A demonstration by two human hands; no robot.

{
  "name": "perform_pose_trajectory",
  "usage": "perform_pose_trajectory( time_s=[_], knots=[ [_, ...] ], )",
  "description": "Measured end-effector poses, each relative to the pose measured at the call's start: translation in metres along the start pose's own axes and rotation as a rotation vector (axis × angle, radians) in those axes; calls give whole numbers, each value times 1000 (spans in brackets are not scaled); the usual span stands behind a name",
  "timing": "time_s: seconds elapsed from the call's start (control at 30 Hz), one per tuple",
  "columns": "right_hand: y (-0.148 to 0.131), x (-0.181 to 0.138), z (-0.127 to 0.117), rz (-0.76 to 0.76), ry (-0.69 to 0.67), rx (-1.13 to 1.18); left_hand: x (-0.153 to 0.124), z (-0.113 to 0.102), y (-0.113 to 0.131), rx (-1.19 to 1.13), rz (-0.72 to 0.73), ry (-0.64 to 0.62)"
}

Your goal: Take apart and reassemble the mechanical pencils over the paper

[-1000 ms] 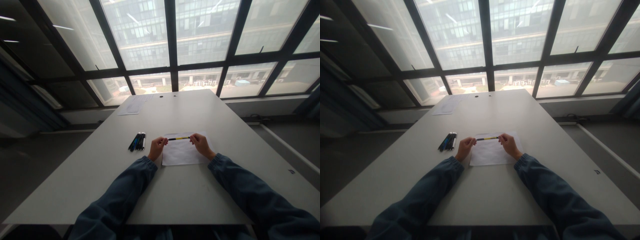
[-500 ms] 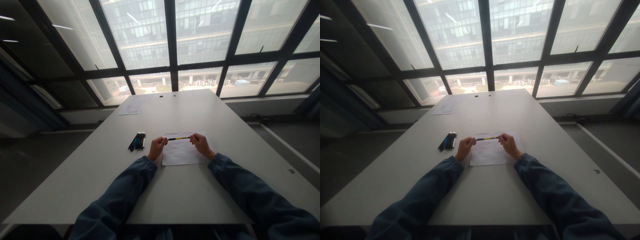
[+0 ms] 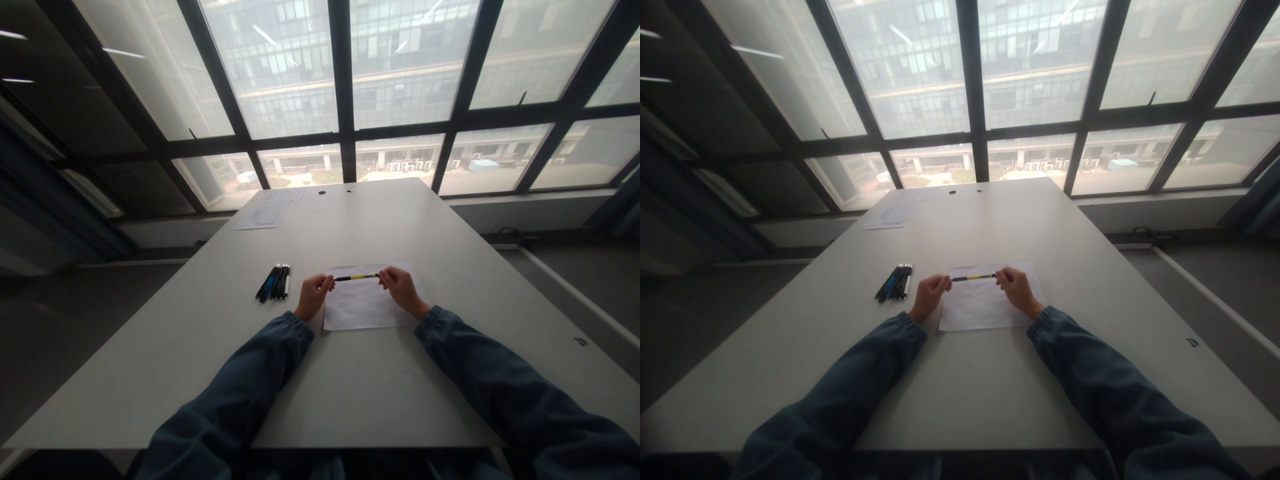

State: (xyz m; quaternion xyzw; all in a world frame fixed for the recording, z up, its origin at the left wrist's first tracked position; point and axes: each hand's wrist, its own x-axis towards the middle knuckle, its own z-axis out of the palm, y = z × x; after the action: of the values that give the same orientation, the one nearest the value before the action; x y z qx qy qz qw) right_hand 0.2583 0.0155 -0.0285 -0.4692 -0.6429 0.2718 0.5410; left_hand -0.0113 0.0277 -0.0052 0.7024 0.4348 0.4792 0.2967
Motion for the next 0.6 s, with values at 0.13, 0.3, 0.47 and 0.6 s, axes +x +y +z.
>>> perform_pose_trajectory(
  time_s=[0.13, 0.3, 0.47, 0.6],
  knots=[
    [-2, 0, 0, 3, -6, 1, 0, 0, 0, -6, 5, 1],
    [-3, 0, 0, 7, -1, -4, 0, 0, 1, 4, 3, 3],
    [-4, -1, 0, -3, -8, -7, 0, -1, 2, 10, -1, 1],
    [-5, -1, 0, -4, -8, -9, 0, 0, 1, 15, -6, 4]
  ],
)
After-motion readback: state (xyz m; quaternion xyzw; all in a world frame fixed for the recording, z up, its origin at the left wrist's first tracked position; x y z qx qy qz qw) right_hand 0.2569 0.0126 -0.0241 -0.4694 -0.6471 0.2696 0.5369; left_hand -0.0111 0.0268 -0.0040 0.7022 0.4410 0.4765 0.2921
